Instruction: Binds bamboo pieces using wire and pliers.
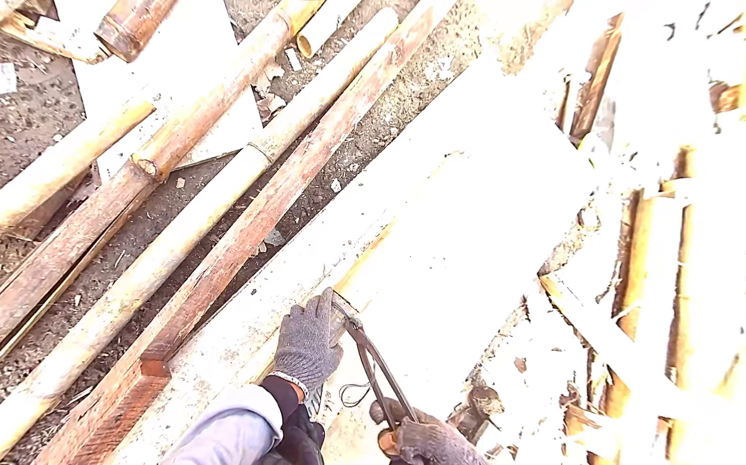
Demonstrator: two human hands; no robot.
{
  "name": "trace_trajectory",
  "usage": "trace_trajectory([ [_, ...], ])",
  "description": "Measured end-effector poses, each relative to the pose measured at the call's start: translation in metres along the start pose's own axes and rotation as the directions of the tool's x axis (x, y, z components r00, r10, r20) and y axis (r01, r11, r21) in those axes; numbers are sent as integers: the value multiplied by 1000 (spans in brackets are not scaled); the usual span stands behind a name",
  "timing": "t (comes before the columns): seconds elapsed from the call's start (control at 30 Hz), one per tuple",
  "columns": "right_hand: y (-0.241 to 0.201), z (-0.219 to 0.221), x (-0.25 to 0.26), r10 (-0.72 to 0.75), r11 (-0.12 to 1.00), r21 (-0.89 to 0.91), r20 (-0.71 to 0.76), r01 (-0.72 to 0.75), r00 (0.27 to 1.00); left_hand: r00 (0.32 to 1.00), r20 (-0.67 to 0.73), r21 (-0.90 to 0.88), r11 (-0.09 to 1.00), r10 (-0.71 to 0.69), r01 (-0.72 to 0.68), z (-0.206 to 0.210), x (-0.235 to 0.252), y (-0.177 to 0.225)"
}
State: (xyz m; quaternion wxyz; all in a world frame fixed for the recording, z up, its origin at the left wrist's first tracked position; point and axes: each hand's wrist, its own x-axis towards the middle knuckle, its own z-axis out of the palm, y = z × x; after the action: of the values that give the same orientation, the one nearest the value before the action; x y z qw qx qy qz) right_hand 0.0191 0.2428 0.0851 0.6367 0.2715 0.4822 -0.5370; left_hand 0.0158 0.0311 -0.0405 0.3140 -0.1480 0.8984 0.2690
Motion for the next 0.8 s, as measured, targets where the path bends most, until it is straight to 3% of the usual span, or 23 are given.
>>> trace_trajectory([
  [0.03,-18,2,-3,16,928,-365,-180,-82,984,1000,-1,0,1000,1,-1,-1,1,0],
  [0.07,-34,5,-3,-29,685,-691,-343,-231,939,1000,-1,-2,1000,-1,1,-1,2,0],
  [0.1,-48,10,-2,-99,377,-837,-462,-396,882,1000,1,-6,1000,-4,4,-1,2,0],
  [0.13,-57,15,-2,-161,138,-844,-536,-519,829,1000,4,-4,1000,-8,8,0,1,-1],
  [0.17,-64,17,-3,-205,2,-819,-562,-573,802,1000,8,-6,1000,-12,12,2,0,-1],
  [0.2,-69,16,-6,-219,-44,-818,-553,-574,804,1000,8,-8,1000,-13,13,1,0,0],
  [0.23,-74,12,-9,-203,4,-849,-518,-528,831,1000,4,-8,1000,-9,9,0,1,0],
  [0.27,-75,3,-12,-159,152,-888,-456,-434,876,1000,6,-10,1000,-5,5,-1,1,1],
  [0.3,-74,-8,-13,-98,421,-860,-358,-288,928,1000,-1,-17,1000,1,-1,-1,1,0],
  [0.33,-70,-17,-13,-39,733,-668,-224,-125,974,1000,-13,-24,1000,5,-5,-1,2,-1],
  [0.37,-64,-23,-13,8,933,-359,-78,-36,997,1000,-17,-27,1000,4,-5,0,2,-1],
  [0.4,-54,-27,-12,17,995,-104,60,-10,998,1000,-10,-32,999,3,-3,0,2,-1],
  [0.5,-15,-26,-1,-97,954,299,248,20,964,1000,9,-28,1000,7,-7,-1,4,-2],
  [0.57,-1,-15,4,-135,909,414,210,38,968,1000,6,-28,1000,4,-4,0,4,-3],
  [0.67,0,3,6,-135,977,162,-21,136,991,1000,-6,-32,999,10,-11,-1,3,-4],
  [0.8,-4,4,10,-139,964,-248,-162,96,977,1000,-3,-27,1000,-6,6,-2,3,-4],
])
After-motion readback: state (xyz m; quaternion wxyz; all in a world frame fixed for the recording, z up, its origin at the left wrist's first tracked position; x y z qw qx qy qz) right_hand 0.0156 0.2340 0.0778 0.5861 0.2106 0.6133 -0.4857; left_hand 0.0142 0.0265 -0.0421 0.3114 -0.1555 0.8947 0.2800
